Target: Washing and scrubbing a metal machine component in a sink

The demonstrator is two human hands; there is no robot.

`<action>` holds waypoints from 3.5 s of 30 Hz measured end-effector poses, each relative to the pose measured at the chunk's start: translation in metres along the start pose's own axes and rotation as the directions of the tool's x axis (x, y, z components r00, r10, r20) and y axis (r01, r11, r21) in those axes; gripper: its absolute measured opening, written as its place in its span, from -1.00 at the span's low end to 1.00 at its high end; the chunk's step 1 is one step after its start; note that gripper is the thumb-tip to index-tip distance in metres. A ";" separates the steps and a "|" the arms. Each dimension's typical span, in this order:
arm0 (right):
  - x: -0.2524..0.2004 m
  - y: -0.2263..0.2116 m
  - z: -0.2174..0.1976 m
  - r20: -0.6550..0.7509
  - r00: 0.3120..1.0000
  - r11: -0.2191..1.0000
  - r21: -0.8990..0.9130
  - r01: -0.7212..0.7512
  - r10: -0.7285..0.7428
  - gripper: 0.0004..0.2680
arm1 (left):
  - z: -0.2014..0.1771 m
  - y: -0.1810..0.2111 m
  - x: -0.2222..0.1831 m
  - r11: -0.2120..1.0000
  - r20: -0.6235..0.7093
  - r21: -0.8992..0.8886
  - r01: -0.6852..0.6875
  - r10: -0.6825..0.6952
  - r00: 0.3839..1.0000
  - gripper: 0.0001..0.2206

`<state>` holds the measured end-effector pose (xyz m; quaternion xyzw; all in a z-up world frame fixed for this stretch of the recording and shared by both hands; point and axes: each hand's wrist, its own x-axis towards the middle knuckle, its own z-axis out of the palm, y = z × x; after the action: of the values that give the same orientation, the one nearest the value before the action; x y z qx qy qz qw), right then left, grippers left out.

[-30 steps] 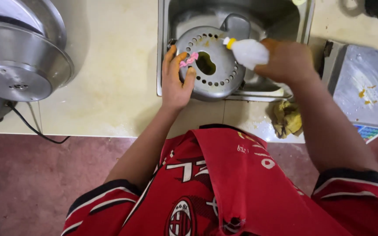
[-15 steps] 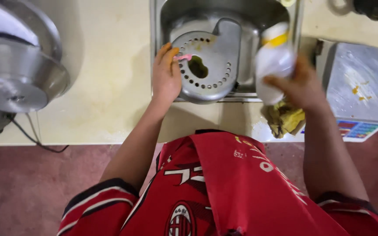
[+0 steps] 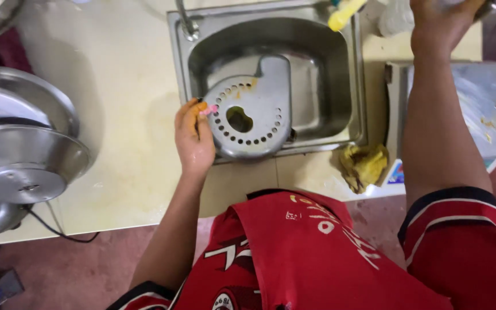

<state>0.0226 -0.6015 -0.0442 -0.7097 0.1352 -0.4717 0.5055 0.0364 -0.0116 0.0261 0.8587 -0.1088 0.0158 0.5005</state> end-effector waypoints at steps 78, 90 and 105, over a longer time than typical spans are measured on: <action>-0.286 -0.231 0.179 0.840 0.495 0.759 -0.468 0.453 0.223 -0.37 | 0.026 -0.088 -0.039 0.911 -0.014 0.359 -0.203 0.223 0.975 -0.43; -0.251 -0.194 0.180 0.706 0.615 0.665 -0.650 0.368 0.351 -0.28 | 0.024 -0.088 -0.037 0.906 0.063 0.350 -0.237 0.230 0.971 -0.42; -0.277 -0.182 0.147 0.771 0.548 0.814 -0.522 0.254 0.324 -0.45 | 0.016 -0.065 -0.039 0.937 0.086 0.303 -0.173 0.154 0.984 -0.43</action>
<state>-0.0541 -0.2473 -0.0448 -0.9608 0.0300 -0.0007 0.2755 0.0101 0.0125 -0.0428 0.9144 -0.1913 0.0481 0.3534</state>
